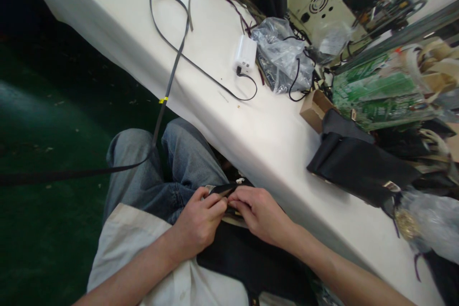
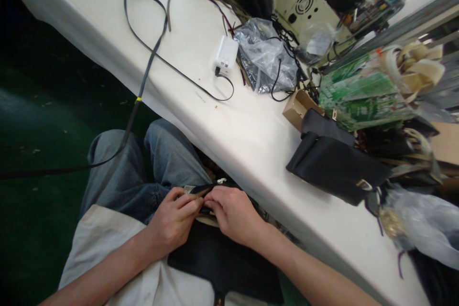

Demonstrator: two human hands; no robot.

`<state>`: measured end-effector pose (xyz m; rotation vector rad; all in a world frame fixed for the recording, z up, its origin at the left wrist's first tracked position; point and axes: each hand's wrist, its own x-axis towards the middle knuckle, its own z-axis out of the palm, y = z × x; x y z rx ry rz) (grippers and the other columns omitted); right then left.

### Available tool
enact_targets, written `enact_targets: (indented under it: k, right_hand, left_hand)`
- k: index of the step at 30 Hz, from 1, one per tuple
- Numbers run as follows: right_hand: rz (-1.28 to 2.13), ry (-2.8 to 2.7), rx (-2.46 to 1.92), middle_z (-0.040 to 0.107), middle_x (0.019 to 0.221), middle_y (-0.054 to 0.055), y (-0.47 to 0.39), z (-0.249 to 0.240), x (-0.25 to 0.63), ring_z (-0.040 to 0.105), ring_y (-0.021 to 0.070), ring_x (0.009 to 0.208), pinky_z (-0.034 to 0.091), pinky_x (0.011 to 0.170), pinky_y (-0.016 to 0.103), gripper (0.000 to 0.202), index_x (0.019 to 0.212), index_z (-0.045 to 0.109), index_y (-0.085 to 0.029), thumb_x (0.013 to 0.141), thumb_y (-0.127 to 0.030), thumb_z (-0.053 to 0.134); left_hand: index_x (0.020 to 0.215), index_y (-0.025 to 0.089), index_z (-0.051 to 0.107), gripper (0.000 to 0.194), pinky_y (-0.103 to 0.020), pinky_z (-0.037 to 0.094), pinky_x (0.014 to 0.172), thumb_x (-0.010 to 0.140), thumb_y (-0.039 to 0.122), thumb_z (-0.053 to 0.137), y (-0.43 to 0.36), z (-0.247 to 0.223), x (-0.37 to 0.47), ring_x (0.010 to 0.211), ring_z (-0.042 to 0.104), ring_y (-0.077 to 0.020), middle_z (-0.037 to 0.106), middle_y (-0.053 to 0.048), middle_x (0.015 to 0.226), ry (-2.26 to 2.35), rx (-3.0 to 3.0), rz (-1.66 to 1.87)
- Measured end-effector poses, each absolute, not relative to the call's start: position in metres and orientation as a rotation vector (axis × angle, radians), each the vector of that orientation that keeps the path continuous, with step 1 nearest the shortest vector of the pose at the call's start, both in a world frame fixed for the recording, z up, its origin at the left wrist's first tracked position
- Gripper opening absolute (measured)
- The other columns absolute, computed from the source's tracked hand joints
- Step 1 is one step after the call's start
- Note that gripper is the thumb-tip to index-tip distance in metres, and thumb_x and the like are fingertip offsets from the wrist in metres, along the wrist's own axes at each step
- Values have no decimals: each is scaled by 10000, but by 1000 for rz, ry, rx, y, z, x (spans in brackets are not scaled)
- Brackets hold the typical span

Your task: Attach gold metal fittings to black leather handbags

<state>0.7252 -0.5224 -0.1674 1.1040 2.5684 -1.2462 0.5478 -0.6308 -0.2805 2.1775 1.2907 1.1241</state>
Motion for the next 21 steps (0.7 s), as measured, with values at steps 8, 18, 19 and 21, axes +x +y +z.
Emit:
enact_targets:
  k: [8, 18, 19, 21]
  right_hand:
    - [-1306, 2554, 1095, 766, 932, 44, -519, -163, 723, 694, 175, 831, 492, 780, 279, 215, 967, 767, -196, 1057, -131, 583]
    - [-1269, 2542, 1173, 774, 867, 28, -520, -161, 718, 696, 167, 773, 474, 735, 275, 201, 890, 770, -194, 1019, -117, 637]
    - [-1271, 2547, 1166, 774, 871, 31, -520, -161, 718, 696, 168, 776, 476, 735, 274, 201, 895, 771, -194, 1021, -119, 634]
    - [-1281, 2553, 1156, 778, 883, 35, -520, -161, 719, 702, 170, 786, 482, 745, 274, 194, 911, 777, -194, 1021, -122, 634]
  left_hand:
    - [1061, 195, 600, 234, -446, 401, 904, 1047, -9, 488, -630, -280, 547, 1038, 652, -195, 729, -20, 1041, 1295, 2169, 1105]
    - [1001, 205, 581, 262, -450, 395, 897, 1034, -25, 461, -629, -276, 546, 997, 636, -195, 727, -23, 1023, 1296, 2169, 1102]
    - [1008, 206, 582, 261, -449, 393, 898, 1036, -22, 459, -629, -276, 546, 995, 636, -194, 730, -22, 1023, 1300, 2168, 1110]
    - [1021, 207, 585, 260, -448, 388, 898, 1039, -17, 454, -629, -276, 546, 1002, 638, -193, 734, -23, 1031, 1302, 2166, 1115]
